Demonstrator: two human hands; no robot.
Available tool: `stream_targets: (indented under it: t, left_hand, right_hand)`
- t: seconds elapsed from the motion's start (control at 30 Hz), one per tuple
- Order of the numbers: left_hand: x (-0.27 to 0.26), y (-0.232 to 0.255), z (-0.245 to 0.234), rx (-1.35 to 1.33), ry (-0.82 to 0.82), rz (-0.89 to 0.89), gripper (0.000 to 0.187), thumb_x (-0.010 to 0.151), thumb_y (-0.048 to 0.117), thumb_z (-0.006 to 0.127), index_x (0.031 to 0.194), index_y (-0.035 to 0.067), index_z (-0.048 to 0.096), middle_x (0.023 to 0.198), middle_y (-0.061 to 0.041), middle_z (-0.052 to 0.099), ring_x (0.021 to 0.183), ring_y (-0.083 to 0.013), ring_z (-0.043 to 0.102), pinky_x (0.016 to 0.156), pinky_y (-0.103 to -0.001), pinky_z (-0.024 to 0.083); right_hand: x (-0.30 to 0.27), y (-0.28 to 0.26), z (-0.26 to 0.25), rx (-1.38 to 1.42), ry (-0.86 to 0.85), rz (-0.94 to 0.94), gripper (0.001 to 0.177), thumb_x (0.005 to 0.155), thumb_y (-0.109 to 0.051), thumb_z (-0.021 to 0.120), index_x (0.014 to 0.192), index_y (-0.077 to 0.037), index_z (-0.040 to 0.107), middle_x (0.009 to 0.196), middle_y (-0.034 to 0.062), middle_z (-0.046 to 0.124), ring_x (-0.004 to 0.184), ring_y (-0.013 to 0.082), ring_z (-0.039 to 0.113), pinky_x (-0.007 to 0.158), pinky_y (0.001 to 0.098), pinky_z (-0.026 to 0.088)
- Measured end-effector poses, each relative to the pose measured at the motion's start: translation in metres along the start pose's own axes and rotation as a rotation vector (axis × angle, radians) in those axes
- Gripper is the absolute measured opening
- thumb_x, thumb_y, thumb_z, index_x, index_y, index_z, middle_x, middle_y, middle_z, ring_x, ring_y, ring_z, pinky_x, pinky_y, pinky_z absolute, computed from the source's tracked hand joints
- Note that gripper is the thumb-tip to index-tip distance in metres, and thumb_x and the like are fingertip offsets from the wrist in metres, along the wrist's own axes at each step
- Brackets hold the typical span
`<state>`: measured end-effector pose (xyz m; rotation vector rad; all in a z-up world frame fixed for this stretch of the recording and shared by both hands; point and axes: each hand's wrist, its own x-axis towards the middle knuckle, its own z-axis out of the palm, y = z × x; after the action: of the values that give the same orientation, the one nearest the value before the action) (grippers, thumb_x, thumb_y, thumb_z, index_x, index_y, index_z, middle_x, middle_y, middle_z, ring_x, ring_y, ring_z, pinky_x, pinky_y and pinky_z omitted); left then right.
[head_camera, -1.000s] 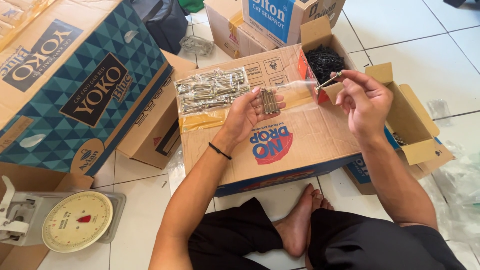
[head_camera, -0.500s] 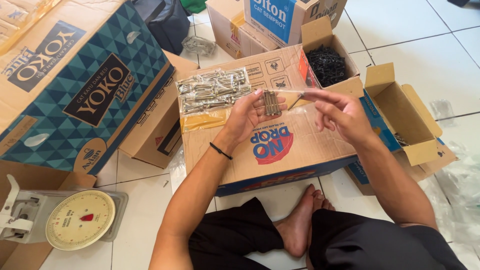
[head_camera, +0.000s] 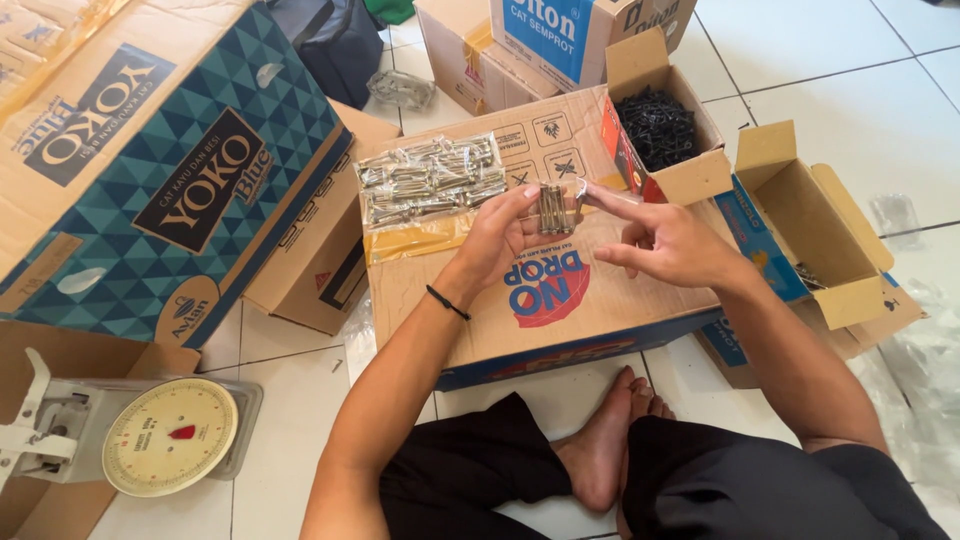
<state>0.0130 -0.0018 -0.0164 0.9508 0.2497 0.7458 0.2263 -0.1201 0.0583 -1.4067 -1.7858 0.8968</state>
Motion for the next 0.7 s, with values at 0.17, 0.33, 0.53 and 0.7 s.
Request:
stream_targets:
  t: [0.17, 0.33, 0.53, 0.7]
  left_hand:
    - [-0.001, 0.001, 0.006, -0.023, -0.027, 0.006, 0.043, 0.104, 0.027, 0.058, 0.13, -0.009, 0.057, 0.12, -0.033, 0.068, 0.105, -0.0394, 0.073, 0.092, -0.056, 0.06]
    - [-0.004, 0.0, 0.009, -0.03, -0.098, 0.015, 0.039, 0.104, 0.026, 0.058, 0.128, -0.005, 0.056, 0.118, -0.031, 0.068, 0.105, -0.0382, 0.073, 0.093, -0.056, 0.06]
    - [-0.004, -0.008, 0.005, -0.064, -0.154, -0.005, 0.034, 0.105, 0.023, 0.056, 0.127, -0.004, 0.056, 0.119, -0.031, 0.068, 0.107, -0.0383, 0.072, 0.095, -0.055, 0.059]
    - [-0.006, -0.001, 0.006, -0.034, -0.173, 0.007, 0.04, 0.106, 0.027, 0.054, 0.131, -0.004, 0.057, 0.124, -0.03, 0.068, 0.111, -0.0357, 0.071, 0.097, -0.052, 0.059]
  right_hand:
    - [0.006, 0.048, 0.02, -0.255, 0.286, -0.295, 0.052, 0.09, -0.026, 0.077, 0.14, -0.018, 0.067, 0.115, 0.0103, 0.077, 0.051, 0.0188, 0.064, 0.046, 0.026, 0.046]
    - [0.007, 0.027, 0.033, -0.312, 0.52, -0.526, 0.026, 0.096, -0.001, 0.072, 0.121, -0.008, 0.078, 0.113, 0.0157, 0.078, 0.095, 0.0324, 0.076, 0.076, 0.0368, 0.06]
    - [0.007, 0.025, 0.042, -0.334, 0.7, -0.54, 0.02, 0.089, -0.003, 0.083, 0.106, -0.013, 0.083, 0.102, 0.0087, 0.08, 0.091, 0.0266, 0.077, 0.077, 0.0352, 0.061]
    - [0.003, 0.024, 0.036, -0.071, 0.668, -0.392, 0.016, 0.093, -0.001, 0.079, 0.105, -0.012, 0.082, 0.101, 0.0094, 0.079, 0.102, 0.0276, 0.074, 0.08, 0.0358, 0.058]
